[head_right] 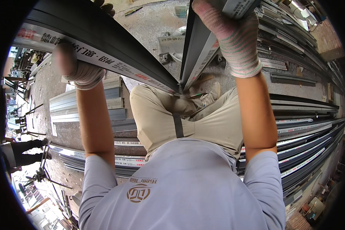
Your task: The person sits on the floor and uses a tape measure and pencil to measure and mark several long metal profiles. They handle each profile individually, mark specific lengths, and then place the profiles aside.
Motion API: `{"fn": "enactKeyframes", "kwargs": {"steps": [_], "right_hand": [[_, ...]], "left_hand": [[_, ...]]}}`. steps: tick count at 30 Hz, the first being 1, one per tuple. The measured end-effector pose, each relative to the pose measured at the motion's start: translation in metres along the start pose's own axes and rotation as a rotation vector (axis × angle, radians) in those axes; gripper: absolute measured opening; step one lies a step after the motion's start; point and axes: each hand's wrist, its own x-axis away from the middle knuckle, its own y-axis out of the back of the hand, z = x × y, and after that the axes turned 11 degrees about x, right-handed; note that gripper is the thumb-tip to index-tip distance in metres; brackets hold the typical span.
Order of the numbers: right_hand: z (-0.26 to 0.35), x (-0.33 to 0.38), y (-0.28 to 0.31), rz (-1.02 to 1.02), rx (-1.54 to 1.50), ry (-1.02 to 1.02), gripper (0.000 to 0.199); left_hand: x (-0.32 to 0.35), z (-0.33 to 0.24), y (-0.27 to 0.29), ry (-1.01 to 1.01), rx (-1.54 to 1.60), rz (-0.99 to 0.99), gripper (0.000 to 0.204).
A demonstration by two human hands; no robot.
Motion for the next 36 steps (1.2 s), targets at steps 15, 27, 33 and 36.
{"fn": "enactKeyframes", "kwargs": {"steps": [15,27,33,36], "right_hand": [[-0.005,-0.013,-0.004,-0.039,-0.149,-0.096,0.055],[0.003,-0.016,0.004,-0.037,-0.145,-0.043,0.066],[-0.025,-0.020,0.016,-0.032,-0.106,-0.078,0.068],[-0.034,-0.017,0.016,-0.025,0.063,-0.073,0.064]], "left_hand": [[0.008,0.001,-0.033,-0.041,-0.020,-0.342,0.078],[0.012,0.005,-0.013,-0.034,-0.002,-0.244,0.076],[0.014,0.012,-0.023,-0.048,-0.116,-0.248,0.075],[0.010,0.016,-0.033,0.009,-0.157,-0.261,0.080]]}}
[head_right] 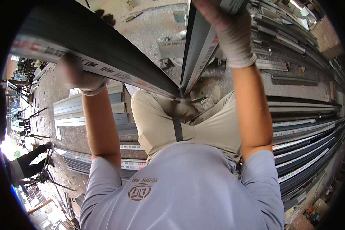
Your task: The person sits on the floor and uses a tape measure and pencil to measure and mark several long metal profiles. They handle each profile individually, mark specific lengths, and then place the profiles aside.
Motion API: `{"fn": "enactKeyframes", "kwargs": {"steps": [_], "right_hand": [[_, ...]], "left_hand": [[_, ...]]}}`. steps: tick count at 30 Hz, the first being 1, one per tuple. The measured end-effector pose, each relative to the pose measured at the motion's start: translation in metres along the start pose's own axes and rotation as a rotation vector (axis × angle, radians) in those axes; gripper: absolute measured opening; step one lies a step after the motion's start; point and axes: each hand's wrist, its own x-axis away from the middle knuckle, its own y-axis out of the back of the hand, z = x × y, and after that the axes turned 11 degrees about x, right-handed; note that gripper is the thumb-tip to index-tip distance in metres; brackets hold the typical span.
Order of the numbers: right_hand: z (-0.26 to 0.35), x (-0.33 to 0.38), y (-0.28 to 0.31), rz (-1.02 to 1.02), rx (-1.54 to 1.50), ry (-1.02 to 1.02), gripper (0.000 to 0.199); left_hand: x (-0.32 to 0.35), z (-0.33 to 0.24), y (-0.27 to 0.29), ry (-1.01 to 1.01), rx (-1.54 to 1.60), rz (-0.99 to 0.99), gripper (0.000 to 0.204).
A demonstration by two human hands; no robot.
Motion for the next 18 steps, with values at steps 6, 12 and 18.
{"fn": "enactKeyframes", "kwargs": {"steps": [6,12,18], "right_hand": [[0.044,0.009,-0.031,0.139,-0.273,-0.093,0.039],[0.038,0.016,-0.041,0.269,-0.359,-0.022,0.103],[0.033,0.028,-0.067,0.264,-0.366,0.092,0.104]], "left_hand": [[-0.014,0.017,-0.011,0.115,-0.066,-0.146,0.092],[-0.036,0.031,-0.046,0.136,-0.164,-0.160,0.112],[-0.031,0.027,-0.061,0.137,-0.147,-0.122,0.104]]}}
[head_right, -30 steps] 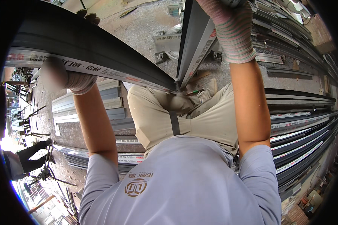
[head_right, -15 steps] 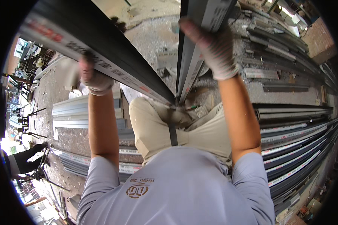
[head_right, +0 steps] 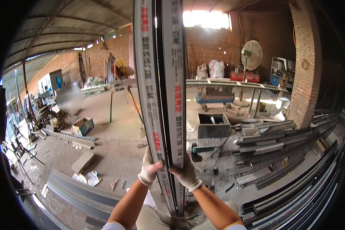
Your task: The person sits on the floor and uses a tape measure and pencil to measure and mark several long metal profiles. They handle each profile individually, mark specific lengths, and then place the profiles aside.
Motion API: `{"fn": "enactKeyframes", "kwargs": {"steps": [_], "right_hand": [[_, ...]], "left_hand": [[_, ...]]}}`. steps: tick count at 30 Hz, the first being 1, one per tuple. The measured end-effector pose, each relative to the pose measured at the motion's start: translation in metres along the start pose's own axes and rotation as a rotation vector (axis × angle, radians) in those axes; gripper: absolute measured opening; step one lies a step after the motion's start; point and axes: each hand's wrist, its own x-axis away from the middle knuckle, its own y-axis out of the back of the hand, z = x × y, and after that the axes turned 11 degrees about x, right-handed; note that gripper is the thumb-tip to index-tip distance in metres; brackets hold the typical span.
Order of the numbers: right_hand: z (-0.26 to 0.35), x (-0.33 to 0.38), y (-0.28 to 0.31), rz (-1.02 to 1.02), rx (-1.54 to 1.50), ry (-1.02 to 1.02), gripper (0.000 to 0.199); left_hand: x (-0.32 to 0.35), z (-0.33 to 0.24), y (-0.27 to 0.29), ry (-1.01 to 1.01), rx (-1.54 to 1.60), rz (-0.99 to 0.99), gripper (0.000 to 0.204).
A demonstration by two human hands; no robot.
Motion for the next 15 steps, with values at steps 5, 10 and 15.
{"fn": "enactKeyframes", "kwargs": {"steps": [5,10,15], "right_hand": [[0.003,0.004,0.011,-0.005,-0.047,0.054,0.090],[-0.001,0.004,0.005,-0.016,-0.051,0.032,0.081],[0.003,0.001,0.004,0.008,-0.048,0.030,0.074]], "left_hand": [[-0.009,0.011,-0.016,-0.033,0.034,0.023,0.108],[-0.005,0.012,-0.017,-0.055,-0.026,-0.009,0.112],[0.004,0.007,-0.023,-0.104,-0.025,-0.028,0.110]]}}
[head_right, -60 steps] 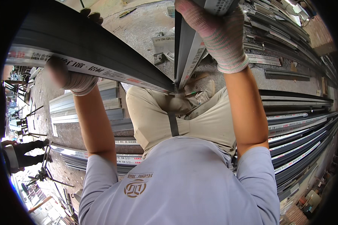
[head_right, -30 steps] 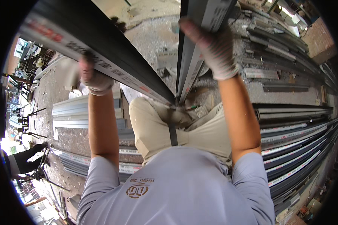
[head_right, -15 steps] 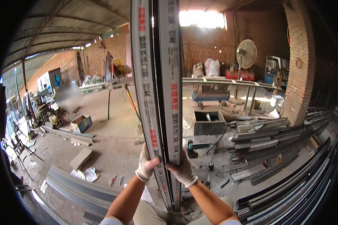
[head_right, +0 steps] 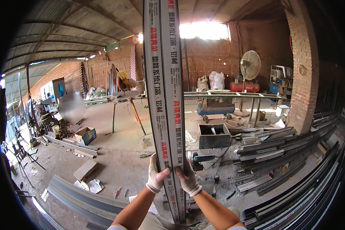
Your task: The person sits on the floor and uses a tape measure and pencil to measure and mark several long metal profiles. They handle each profile individually, mark specific lengths, and then place the profiles aside.
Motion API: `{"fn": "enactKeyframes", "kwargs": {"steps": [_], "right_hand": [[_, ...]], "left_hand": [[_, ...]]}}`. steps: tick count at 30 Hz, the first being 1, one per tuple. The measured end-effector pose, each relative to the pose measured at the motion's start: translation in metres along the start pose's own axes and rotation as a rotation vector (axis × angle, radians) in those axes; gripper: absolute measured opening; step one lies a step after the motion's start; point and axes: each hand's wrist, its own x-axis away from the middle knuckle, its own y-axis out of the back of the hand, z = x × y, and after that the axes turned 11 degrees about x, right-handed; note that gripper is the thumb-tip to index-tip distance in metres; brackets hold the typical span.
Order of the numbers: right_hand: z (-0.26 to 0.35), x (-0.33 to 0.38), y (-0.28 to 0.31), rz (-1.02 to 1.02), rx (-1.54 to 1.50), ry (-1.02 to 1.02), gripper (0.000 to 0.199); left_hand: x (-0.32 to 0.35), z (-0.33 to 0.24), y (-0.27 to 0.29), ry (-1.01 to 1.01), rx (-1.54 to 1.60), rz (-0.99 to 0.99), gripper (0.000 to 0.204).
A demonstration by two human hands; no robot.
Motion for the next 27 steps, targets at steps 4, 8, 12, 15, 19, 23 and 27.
{"fn": "enactKeyframes", "kwargs": {"steps": [4,8,12,15,19,23,27], "right_hand": [[0.007,0.000,-0.003,0.011,-0.028,-0.004,0.072],[0.019,0.003,-0.011,0.023,-0.020,-0.005,0.074],[0.010,0.008,-0.015,-0.015,0.060,0.076,0.074],[0.013,0.011,-0.013,-0.014,0.068,0.074,0.074],[0.032,0.010,-0.012,0.037,0.045,0.081,0.075],[0.013,0.013,0.004,0.129,0.086,-0.026,0.081],[0.001,0.036,0.044,0.082,0.250,-0.178,0.088]], "left_hand": [[0.003,-0.002,0.000,-0.027,-0.026,-0.006,0.109],[0.006,-0.002,0.001,-0.030,-0.049,-0.033,0.112],[0.011,-0.003,0.002,-0.025,-0.065,-0.008,0.109],[0.018,0.007,0.002,-0.034,-0.014,0.037,0.115],[0.032,0.015,0.003,-0.047,0.028,0.064,0.132],[0.056,0.034,0.016,-0.147,-0.306,-0.005,0.136],[0.099,0.047,0.018,-0.250,-0.649,-0.071,0.126]]}}
